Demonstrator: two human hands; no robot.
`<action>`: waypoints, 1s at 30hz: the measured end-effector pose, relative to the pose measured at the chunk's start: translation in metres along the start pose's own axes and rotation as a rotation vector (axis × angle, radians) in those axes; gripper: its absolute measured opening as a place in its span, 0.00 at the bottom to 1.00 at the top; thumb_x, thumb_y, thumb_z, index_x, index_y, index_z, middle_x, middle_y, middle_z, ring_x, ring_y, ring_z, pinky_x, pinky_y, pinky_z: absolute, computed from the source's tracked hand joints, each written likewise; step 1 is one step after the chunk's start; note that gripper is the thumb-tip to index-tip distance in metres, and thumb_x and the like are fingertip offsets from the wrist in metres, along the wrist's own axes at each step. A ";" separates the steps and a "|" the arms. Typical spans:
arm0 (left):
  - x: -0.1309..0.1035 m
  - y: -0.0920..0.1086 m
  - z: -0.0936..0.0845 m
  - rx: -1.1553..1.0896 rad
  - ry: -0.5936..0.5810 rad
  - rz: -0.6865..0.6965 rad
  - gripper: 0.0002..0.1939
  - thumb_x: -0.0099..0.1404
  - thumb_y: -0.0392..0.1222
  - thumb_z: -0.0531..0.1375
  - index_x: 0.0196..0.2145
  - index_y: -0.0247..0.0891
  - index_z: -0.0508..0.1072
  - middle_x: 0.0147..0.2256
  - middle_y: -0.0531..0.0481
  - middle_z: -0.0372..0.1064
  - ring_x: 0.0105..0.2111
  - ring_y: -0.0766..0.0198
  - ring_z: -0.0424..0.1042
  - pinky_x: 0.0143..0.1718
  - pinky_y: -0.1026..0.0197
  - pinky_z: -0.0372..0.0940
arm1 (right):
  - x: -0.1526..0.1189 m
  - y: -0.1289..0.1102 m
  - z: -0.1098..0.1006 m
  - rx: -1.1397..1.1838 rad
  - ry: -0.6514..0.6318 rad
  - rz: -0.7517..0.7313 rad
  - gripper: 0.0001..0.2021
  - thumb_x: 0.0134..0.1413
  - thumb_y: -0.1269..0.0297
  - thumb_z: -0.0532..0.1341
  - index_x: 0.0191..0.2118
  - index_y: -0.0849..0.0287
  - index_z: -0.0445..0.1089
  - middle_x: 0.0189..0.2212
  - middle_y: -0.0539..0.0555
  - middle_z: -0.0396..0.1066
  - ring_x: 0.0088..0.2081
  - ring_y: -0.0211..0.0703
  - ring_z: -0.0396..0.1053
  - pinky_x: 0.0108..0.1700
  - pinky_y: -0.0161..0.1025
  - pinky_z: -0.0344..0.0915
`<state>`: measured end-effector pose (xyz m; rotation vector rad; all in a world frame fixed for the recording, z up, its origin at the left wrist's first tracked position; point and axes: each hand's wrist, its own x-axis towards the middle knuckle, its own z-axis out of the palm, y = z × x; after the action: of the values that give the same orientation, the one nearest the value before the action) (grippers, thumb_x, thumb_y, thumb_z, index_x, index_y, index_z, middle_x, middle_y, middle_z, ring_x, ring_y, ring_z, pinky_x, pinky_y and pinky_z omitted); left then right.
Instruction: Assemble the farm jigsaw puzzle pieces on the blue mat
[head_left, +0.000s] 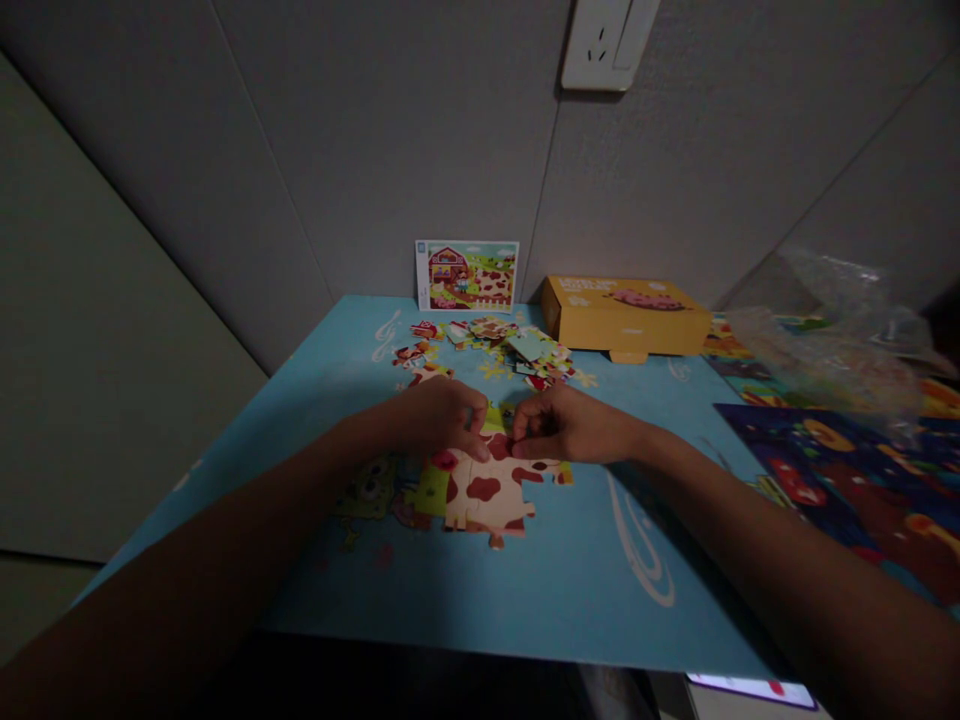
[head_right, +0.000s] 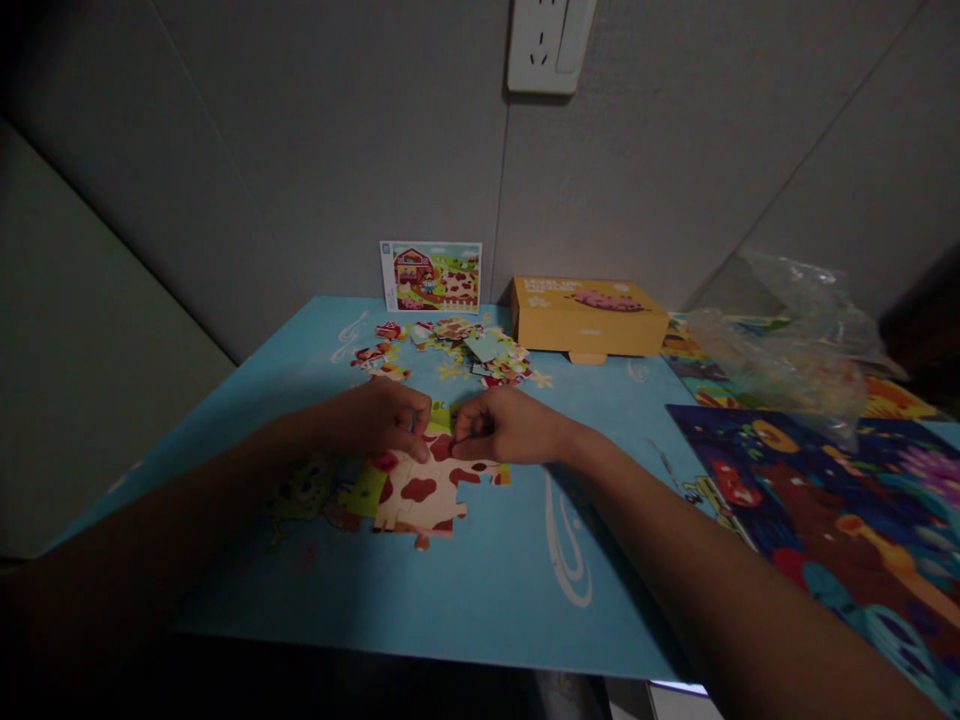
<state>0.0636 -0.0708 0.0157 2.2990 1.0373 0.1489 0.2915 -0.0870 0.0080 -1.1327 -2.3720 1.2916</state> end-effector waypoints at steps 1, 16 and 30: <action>0.000 0.000 0.001 -0.006 0.012 0.021 0.14 0.53 0.49 0.68 0.27 0.36 0.72 0.16 0.60 0.60 0.20 0.71 0.60 0.26 0.67 0.50 | 0.000 -0.001 0.000 -0.021 0.012 -0.010 0.09 0.50 0.62 0.65 0.31 0.64 0.73 0.19 0.47 0.67 0.21 0.32 0.60 0.24 0.31 0.54; 0.003 -0.004 0.002 0.019 0.091 0.130 0.10 0.60 0.42 0.62 0.36 0.38 0.82 0.20 0.54 0.71 0.20 0.71 0.61 0.25 0.68 0.52 | 0.004 0.005 0.000 -0.163 0.161 -0.129 0.13 0.56 0.59 0.62 0.35 0.63 0.80 0.18 0.50 0.72 0.18 0.31 0.59 0.24 0.32 0.54; -0.004 -0.002 -0.003 -0.103 -0.025 0.189 0.10 0.57 0.40 0.61 0.33 0.37 0.83 0.13 0.58 0.57 0.17 0.74 0.53 0.21 0.69 0.48 | 0.003 -0.001 0.006 -0.156 0.071 -0.199 0.09 0.56 0.64 0.63 0.37 0.60 0.80 0.27 0.51 0.78 0.24 0.34 0.69 0.29 0.32 0.60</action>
<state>0.0587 -0.0712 0.0180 2.2962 0.7804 0.2429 0.2854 -0.0890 0.0045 -0.9351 -2.4941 1.0017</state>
